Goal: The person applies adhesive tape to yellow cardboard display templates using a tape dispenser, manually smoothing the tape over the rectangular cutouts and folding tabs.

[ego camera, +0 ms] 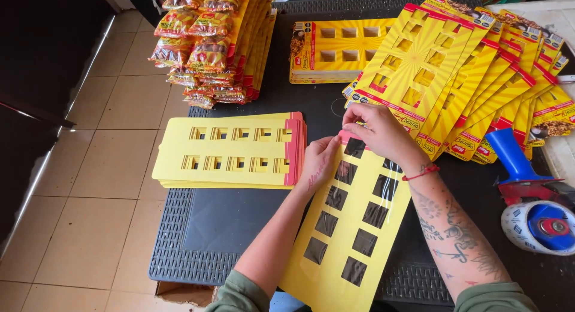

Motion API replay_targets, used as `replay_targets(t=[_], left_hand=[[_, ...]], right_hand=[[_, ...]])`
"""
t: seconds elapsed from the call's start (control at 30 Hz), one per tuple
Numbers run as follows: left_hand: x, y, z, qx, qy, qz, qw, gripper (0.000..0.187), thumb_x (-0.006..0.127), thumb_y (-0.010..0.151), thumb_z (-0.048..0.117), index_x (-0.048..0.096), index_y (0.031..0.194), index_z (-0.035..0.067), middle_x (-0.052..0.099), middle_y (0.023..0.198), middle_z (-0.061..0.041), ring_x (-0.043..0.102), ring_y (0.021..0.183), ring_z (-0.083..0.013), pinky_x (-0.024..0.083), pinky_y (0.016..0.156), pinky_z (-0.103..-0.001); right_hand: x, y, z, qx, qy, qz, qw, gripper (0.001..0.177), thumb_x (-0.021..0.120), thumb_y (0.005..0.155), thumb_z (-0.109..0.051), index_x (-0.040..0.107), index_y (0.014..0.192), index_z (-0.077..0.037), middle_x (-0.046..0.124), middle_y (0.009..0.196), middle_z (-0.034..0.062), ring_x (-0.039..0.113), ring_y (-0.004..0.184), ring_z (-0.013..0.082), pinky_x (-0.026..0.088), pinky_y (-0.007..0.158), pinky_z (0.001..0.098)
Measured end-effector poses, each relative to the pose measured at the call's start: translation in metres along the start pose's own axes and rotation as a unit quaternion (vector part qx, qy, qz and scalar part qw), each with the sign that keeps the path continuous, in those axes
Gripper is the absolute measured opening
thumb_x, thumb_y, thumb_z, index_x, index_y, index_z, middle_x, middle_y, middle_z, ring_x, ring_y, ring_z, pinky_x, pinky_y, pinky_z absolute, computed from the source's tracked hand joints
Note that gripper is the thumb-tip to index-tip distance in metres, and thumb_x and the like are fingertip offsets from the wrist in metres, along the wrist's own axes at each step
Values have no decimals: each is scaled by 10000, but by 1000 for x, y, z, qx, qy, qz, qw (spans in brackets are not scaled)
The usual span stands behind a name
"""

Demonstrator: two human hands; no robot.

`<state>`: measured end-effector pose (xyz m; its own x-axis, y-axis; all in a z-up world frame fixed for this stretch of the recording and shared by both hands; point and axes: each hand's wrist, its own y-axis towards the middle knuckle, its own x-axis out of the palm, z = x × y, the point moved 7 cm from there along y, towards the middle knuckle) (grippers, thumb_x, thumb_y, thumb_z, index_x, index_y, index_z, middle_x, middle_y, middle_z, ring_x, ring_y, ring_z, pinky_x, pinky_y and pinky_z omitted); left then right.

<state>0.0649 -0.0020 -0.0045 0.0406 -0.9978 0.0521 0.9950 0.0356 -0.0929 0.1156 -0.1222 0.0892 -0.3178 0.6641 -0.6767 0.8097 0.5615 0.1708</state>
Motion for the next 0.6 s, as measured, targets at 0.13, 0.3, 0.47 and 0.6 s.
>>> replay_targets(t=[0.13, 0.3, 0.47, 0.6], left_hand=[[3, 20, -31, 16, -121, -41, 992, 411, 458, 1120, 287, 679, 935, -6, 673, 679, -147, 716, 565, -179, 608, 578, -273], [18, -9, 8, 27, -123, -75, 989, 334, 608, 1062, 278, 680, 924, -17, 687, 698, -184, 723, 564, -203, 620, 576, -306], [15, -15, 21, 24, -114, -89, 989, 312, 705, 1018, 296, 713, 933, -4, 708, 756, -193, 742, 594, -219, 633, 605, -316], [3, -16, 31, 40, -73, -39, 996, 256, 738, 987, 218, 725, 954, -36, 713, 776, -205, 735, 588, -222, 629, 606, -312]], right_hand=[[0, 3, 6, -2, 5, 17, 1000, 78, 636, 1012, -48, 706, 990, -22, 698, 892, 187, 710, 935, 369, 600, 795, 467], [-18, -1, 12, -24, 52, 98, 994, 69, 617, 998, 54, 671, 967, 23, 619, 790, 134, 707, 626, 230, 588, 605, 372], [-44, -12, -5, 14, 36, 107, 994, 96, 623, 1032, -10, 705, 986, 10, 651, 803, 168, 701, 723, 306, 585, 685, 401], [-56, -17, -42, -45, -10, 102, 994, 65, 728, 948, -22, 762, 998, 0, 702, 1000, 202, 694, 995, 401, 560, 868, 484]])
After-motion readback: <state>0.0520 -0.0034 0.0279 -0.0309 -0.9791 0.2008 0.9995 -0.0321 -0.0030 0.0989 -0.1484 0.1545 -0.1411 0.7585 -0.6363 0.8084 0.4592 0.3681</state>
